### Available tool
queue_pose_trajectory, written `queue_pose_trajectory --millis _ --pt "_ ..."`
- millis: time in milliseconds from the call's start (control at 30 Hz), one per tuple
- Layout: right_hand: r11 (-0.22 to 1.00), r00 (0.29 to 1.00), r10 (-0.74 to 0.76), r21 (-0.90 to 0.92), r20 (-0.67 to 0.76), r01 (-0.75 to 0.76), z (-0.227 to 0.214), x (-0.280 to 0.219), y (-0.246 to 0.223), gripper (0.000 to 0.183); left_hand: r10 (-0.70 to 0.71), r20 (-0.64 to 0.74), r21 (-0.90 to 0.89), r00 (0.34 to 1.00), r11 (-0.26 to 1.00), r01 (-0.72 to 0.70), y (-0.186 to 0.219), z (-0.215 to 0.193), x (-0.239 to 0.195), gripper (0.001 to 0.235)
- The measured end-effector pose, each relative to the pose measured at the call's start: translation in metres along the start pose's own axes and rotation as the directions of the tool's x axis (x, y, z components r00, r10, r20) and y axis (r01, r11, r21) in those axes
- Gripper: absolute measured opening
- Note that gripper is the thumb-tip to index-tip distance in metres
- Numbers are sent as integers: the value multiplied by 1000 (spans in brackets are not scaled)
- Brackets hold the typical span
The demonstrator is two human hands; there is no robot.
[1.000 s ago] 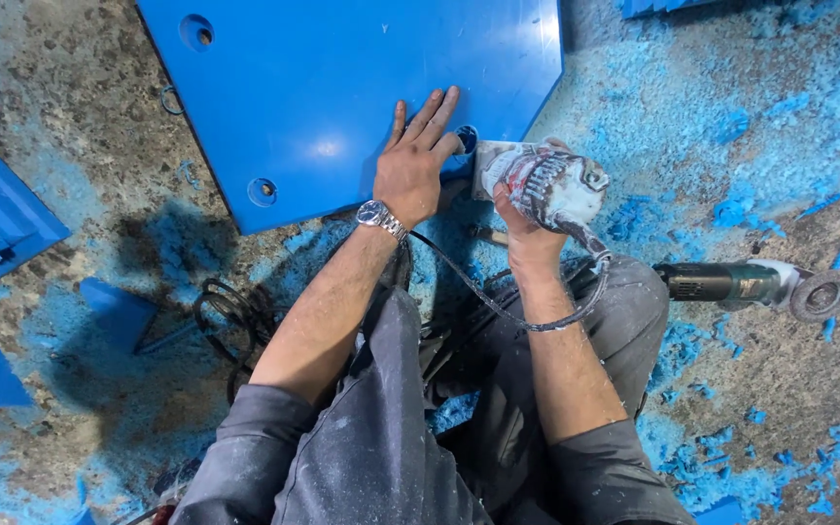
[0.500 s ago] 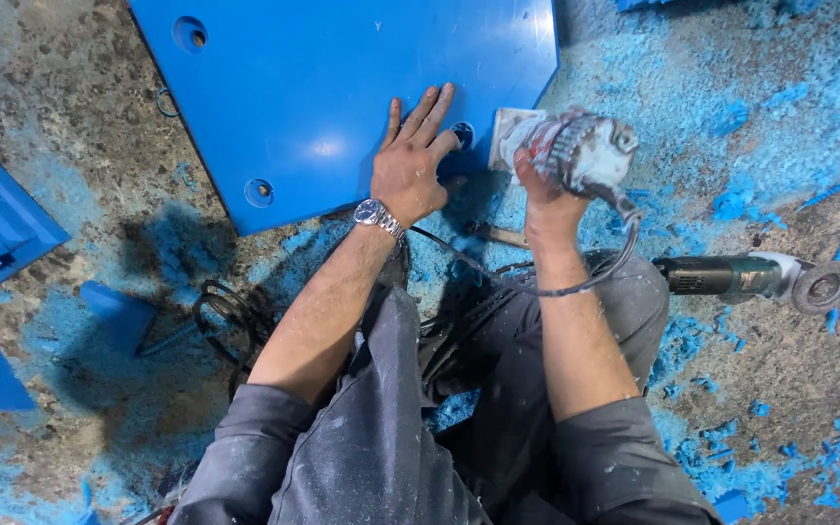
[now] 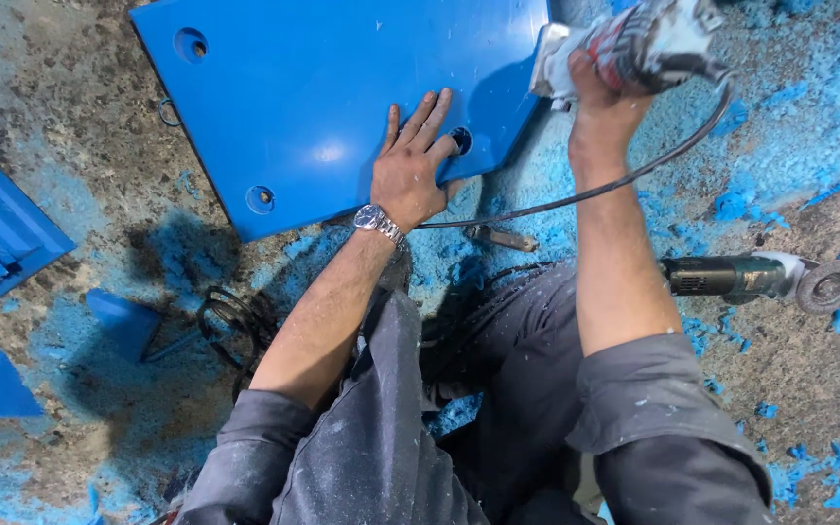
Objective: Trimming and smoothing the edges of blue plastic panels using an electric trimmer, angle grinder, and utility knife.
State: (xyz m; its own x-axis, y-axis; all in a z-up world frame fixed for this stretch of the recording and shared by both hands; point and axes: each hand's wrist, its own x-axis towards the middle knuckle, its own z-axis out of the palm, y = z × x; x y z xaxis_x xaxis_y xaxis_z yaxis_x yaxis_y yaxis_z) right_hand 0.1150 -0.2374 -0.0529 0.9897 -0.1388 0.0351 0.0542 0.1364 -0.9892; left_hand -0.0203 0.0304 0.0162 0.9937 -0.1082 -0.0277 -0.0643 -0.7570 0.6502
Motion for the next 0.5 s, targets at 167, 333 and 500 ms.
queue_pose_trajectory --millis 167,333,500 --pt "994 994 107 -1 17 -107 -2 -4 -33 71 -22 -94 -116 995 993 11 6 -6 3 34" --pt "988 918 154 -71 365 -138 27 -59 -163 79 -384 152 -606 911 692 393 61 -45 3 32" --pt "423 814 161 -784 558 454 9 -86 -202 69 -303 304 -651 903 626 429 103 -47 -3 42"
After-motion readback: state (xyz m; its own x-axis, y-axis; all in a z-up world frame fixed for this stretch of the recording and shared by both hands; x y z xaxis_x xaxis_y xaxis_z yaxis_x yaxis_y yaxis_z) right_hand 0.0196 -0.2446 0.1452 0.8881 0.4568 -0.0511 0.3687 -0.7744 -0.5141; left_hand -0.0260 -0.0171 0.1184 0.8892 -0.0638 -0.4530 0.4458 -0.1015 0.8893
